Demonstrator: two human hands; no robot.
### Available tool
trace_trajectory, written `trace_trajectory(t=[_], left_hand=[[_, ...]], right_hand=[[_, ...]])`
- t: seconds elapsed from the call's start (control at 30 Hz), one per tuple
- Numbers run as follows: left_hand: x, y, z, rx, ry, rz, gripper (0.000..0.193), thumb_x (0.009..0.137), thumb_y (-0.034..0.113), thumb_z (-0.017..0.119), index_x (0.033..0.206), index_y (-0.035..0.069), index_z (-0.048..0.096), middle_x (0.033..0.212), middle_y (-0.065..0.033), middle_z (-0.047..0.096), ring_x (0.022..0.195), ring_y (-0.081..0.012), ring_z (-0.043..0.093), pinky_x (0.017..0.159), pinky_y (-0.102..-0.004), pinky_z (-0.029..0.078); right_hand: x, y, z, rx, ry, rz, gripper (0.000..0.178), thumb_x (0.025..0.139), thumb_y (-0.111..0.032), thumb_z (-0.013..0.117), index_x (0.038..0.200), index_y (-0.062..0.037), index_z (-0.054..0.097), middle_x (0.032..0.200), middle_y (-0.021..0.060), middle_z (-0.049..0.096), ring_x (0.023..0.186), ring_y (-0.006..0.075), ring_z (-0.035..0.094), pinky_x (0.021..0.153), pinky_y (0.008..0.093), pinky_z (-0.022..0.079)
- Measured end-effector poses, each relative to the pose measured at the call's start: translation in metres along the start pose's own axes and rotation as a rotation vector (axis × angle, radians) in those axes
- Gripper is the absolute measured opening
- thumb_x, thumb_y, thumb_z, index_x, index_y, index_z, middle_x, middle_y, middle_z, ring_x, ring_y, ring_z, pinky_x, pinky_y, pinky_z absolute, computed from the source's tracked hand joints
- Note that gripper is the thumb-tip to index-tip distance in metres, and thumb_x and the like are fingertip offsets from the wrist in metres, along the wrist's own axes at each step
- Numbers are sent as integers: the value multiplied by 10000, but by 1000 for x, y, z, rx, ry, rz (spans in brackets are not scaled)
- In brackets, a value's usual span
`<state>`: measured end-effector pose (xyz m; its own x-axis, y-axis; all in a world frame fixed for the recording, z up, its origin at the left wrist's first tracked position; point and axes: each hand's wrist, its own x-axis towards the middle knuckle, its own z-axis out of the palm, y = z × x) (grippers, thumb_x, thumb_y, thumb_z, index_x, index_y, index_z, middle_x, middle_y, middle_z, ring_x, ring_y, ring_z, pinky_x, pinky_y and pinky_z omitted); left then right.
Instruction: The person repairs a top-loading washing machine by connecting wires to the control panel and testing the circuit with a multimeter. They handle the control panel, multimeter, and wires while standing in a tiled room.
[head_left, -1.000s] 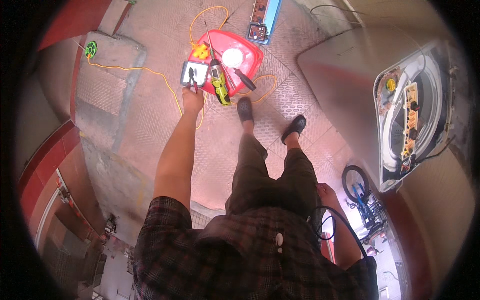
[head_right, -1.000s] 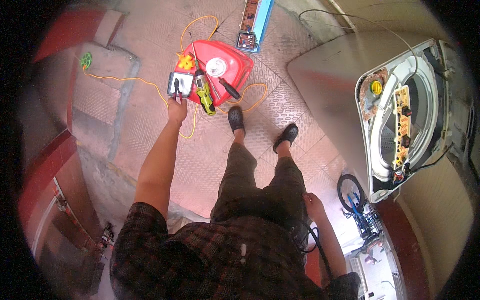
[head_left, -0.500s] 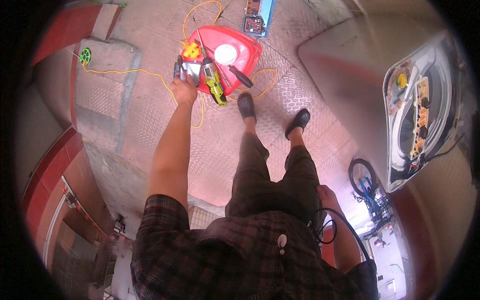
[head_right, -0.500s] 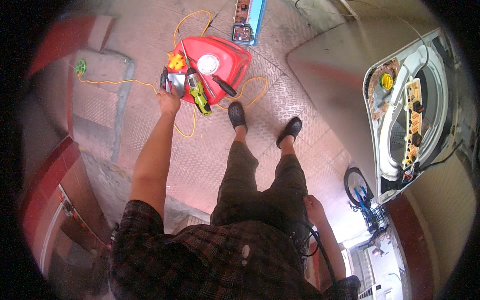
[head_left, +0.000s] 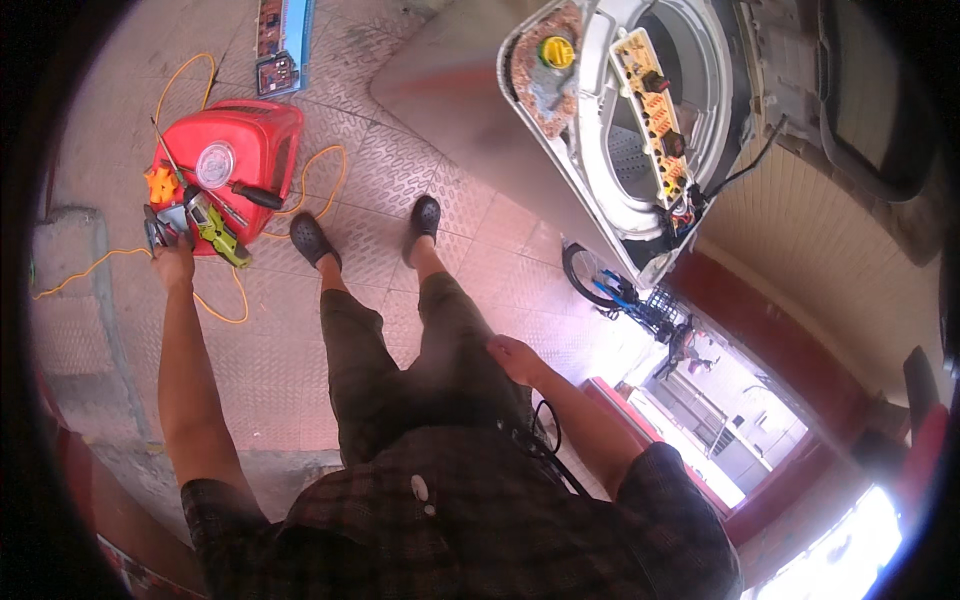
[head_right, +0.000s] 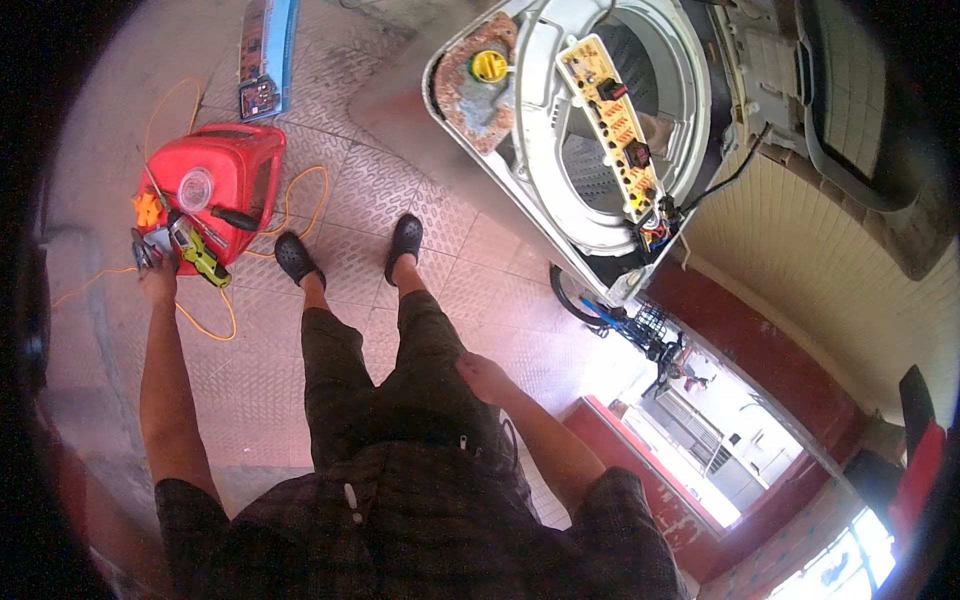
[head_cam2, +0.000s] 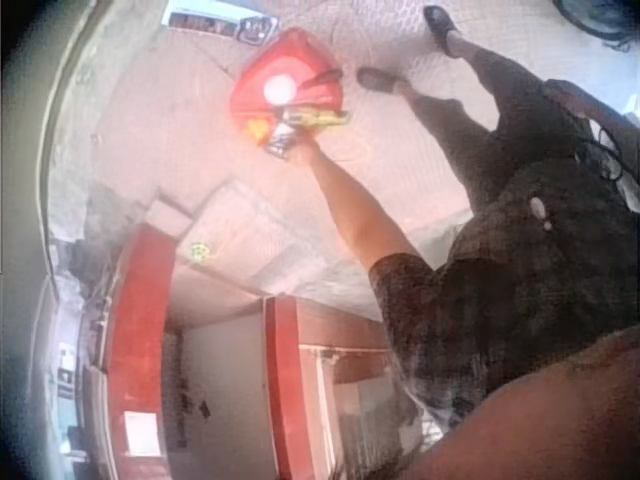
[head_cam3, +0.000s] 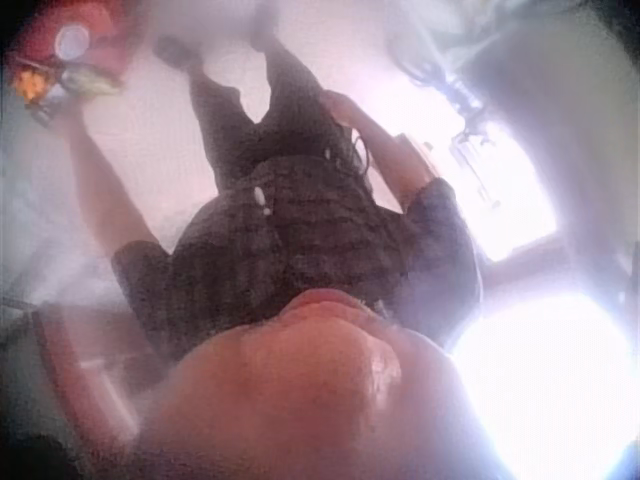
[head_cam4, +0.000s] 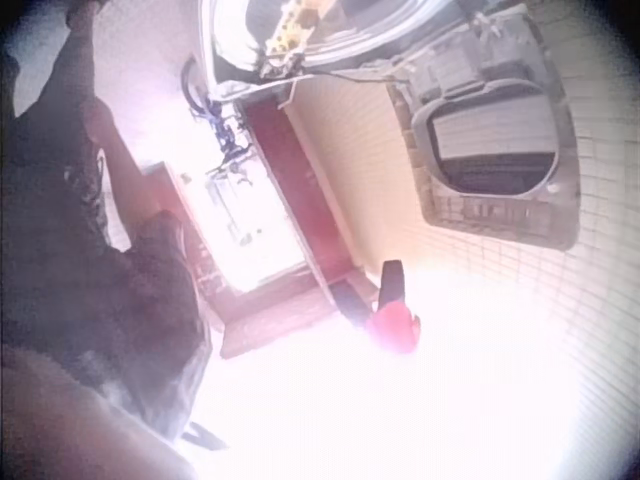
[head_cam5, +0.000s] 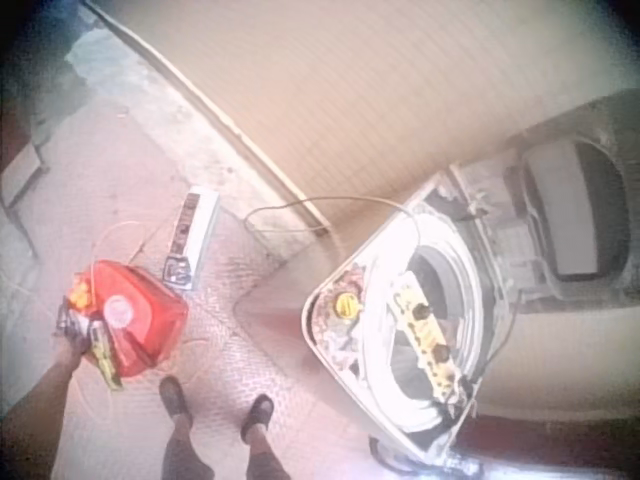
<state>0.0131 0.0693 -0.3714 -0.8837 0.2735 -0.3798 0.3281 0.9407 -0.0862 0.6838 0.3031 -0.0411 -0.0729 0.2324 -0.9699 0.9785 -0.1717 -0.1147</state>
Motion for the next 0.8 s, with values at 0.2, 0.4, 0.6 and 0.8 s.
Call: trace_trajectory(t=[0.2, 0.4, 0.6, 0.8], left_hand=[[-35, 13, -30, -147, -42, -81, 843, 883, 585, 658, 1329, -113, 503, 1291, -351, 584, 1239, -495, 538, 1052, -496, 449], [-95, 17, -39, -224, -13, 10, 763, 898, 483, 707, 1365, -87, 510, 1274, -345, 591, 1198, -490, 568, 1044, -510, 455], [-206, 62, -73, -339, -96, 188, 665, 907, 330, 728, 1389, -72, 506, 1342, -326, 546, 1257, -463, 520, 1089, -509, 415], [-300, 131, -120, -387, -55, 426, 557, 898, 215, 742, 1347, -52, 547, 1316, -263, 557, 1193, -399, 562, 1027, -474, 480]], right_hand=[[-4, -16, -22, 0, 45, -55, 405, 1041, -385, 537, 1251, -59, 654, 1177, 179, 704, 1137, 284, 654, 989, 377, 502], [6, 15, -40, -68, 145, -341, 398, 1018, -352, 557, 1242, -43, 669, 1138, 213, 714, 1065, 340, 691, 935, 407, 529], [-27, -28, -88, -123, 211, -509, 313, 1005, -275, 562, 1189, -54, 684, 1122, 223, 683, 1060, 402, 651, 936, 448, 522], [-140, -107, -223, 87, 563, -1003, 234, 968, -141, 636, 1166, -23, 674, 1056, 198, 659, 998, 377, 650, 903, 435, 527]])
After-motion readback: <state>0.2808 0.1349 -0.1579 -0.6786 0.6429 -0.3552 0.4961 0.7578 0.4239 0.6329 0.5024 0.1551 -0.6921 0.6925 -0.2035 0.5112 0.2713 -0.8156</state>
